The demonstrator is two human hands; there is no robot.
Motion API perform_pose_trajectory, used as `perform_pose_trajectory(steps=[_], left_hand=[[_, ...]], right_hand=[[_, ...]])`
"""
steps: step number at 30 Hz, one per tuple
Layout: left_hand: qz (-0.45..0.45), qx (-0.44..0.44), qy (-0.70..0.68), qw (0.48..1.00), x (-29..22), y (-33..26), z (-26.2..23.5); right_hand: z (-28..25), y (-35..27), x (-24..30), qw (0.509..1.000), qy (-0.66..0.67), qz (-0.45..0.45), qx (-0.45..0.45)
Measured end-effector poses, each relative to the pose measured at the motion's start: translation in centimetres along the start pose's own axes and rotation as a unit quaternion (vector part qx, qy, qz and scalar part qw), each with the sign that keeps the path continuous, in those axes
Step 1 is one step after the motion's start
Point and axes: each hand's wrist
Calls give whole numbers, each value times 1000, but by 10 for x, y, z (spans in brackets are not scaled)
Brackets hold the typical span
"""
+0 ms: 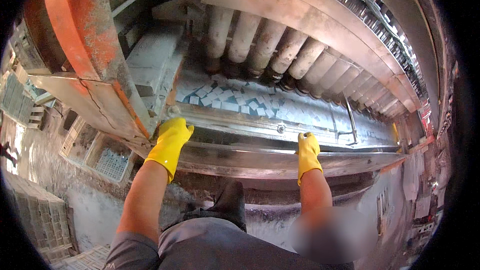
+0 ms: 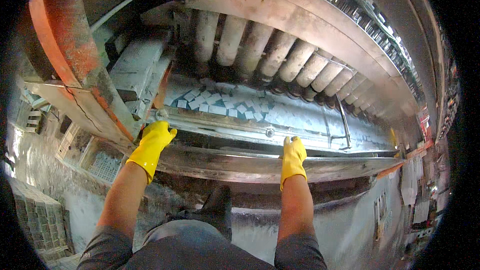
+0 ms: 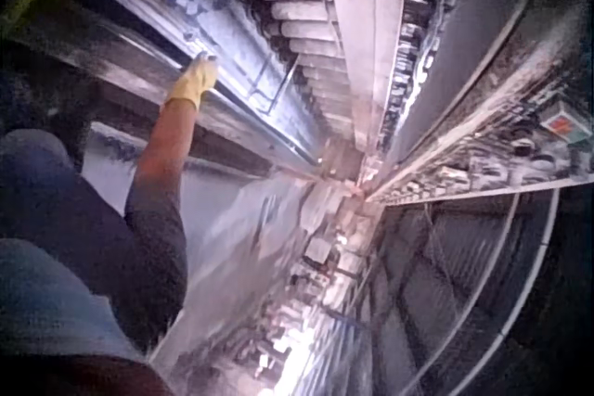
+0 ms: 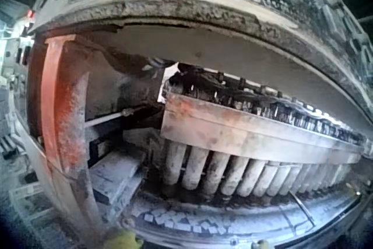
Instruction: The person operates a conveyor belt machine, placing small white rectangular tiles onto the moving belt and using a metal tool to arrange them. The person repeatedly moves between the conveyor and a nearby bin to retrieve more tiles.
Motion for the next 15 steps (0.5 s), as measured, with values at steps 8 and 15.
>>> perform_pose_trajectory(steps=[8,15], left_hand=[[15,-8,8,1000,-2,13,1],[-5,14,-1,1000,-7,21,-15]], right_hand=[[-5,7,11,999,-32,17,11],[-38,-15,68,997,6,55,49]])
Point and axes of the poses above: each hand's wrist, its own y-axis towards the middle knuckle, its own z-axis out of the palm, x = y × z, and after that the axes turned 11 degrees about y, right-handed
